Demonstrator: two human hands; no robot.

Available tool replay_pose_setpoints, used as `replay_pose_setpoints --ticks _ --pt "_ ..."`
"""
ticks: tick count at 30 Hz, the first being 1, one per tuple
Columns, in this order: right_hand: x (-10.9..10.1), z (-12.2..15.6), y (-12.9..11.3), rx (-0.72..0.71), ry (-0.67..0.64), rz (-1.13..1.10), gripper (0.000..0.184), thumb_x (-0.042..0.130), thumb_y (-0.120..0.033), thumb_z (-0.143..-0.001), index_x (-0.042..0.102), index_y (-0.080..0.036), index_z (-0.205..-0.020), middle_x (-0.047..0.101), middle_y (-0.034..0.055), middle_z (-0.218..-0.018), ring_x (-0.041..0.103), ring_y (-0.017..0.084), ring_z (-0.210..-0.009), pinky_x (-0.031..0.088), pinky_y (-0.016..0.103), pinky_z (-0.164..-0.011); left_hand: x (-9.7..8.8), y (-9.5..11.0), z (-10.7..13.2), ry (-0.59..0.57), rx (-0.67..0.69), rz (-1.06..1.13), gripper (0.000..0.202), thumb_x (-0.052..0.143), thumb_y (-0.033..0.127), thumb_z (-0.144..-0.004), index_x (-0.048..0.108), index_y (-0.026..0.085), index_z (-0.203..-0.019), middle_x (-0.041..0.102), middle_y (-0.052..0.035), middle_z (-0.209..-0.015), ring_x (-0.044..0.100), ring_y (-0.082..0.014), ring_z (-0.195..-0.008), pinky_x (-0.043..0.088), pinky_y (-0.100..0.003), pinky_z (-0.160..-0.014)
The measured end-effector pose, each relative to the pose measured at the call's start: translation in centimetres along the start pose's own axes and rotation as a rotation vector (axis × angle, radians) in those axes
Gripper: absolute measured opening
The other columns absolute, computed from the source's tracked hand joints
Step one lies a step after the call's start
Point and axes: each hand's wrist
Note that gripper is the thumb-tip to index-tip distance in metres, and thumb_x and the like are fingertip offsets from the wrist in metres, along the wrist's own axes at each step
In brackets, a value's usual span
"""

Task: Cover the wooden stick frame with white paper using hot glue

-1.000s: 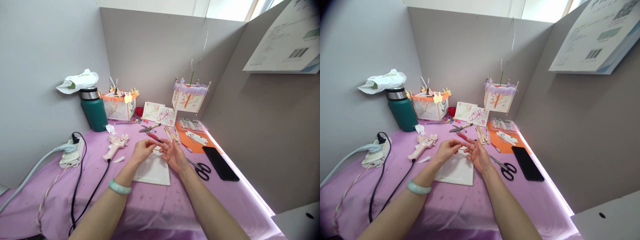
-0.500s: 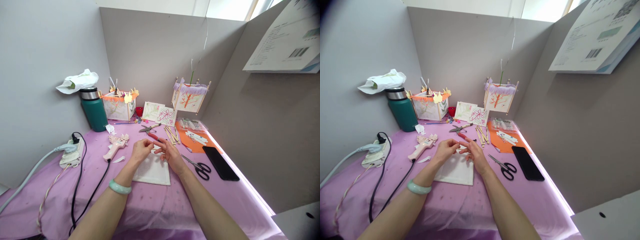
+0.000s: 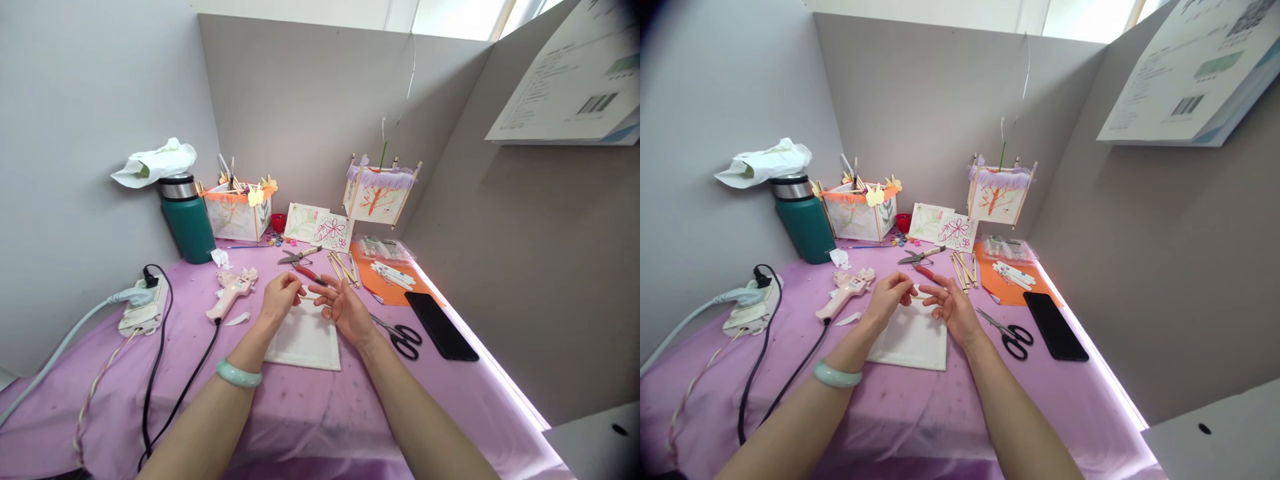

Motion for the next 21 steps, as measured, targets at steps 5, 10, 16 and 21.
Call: replay_pose_setpoints --ticks 5,10,16,21 --pt "0.0 -0.01 0.07 0.006 -0.005 0.009 0.044 0.05 -0.054 -0.088 0.059 -0.021 -0.115 0.07 0.0101 -0.105 0.063 0.014 -0.073 0.039 0.021 -0.05 0.13 -0.35 -0.21 -0.027 0.019 -0.003 0.029 0.044 0.04 -0.079 0.055 0.018 -0.064 0.061 0.0001 -0.059 0.053 -0.0104 -0.048 0.043 -0.023 -0.05" --pt "0.08 -0.04 0.29 -0.015 0.017 0.056 0.043 0.053 -0.053 -0.086 0.059 -0.022 -0.115 0.07 0.0088 -0.102 0.063 0.015 -0.073 0.039 0.021 -0.049 0.48 -0.53 -0.24 -0.101 0.117 -0.052 0.025 0.058 0.038 -0.072 0.066 0.018 -0.084 0.068 -0.0026 -0.077 0.059 -0.0126 -0.063 0.047 -0.023 -0.058" --pt "0.09 0.03 0.16 0.021 -0.014 0.025 0.047 0.051 -0.057 -0.086 0.062 -0.019 -0.111 0.07 0.0109 -0.102 0.062 0.015 -0.073 0.039 0.022 -0.051 0.11 -0.3 -0.17 -0.004 0.111 -0.031 0.024 0.052 0.039 -0.079 0.059 0.018 -0.072 0.055 0.0031 -0.054 0.053 -0.0106 -0.052 0.043 -0.022 -0.053" --pt "0.11 0.16 0.03 0.036 -0.059 0.037 0.052 0.046 -0.06 -0.087 0.065 -0.018 -0.11 0.07 0.0113 -0.099 0.06 0.014 -0.071 0.038 0.022 -0.052 0.33 -0.49 -0.25 -0.023 0.124 -0.011 0.023 0.055 0.039 -0.077 0.063 0.017 -0.079 0.063 0.0001 -0.065 0.057 -0.011 -0.056 0.045 -0.022 -0.054"
Point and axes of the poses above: each hand's wrist, its own z-axis away from the middle knuckle, its own x-axis out of the palm, y = z × x
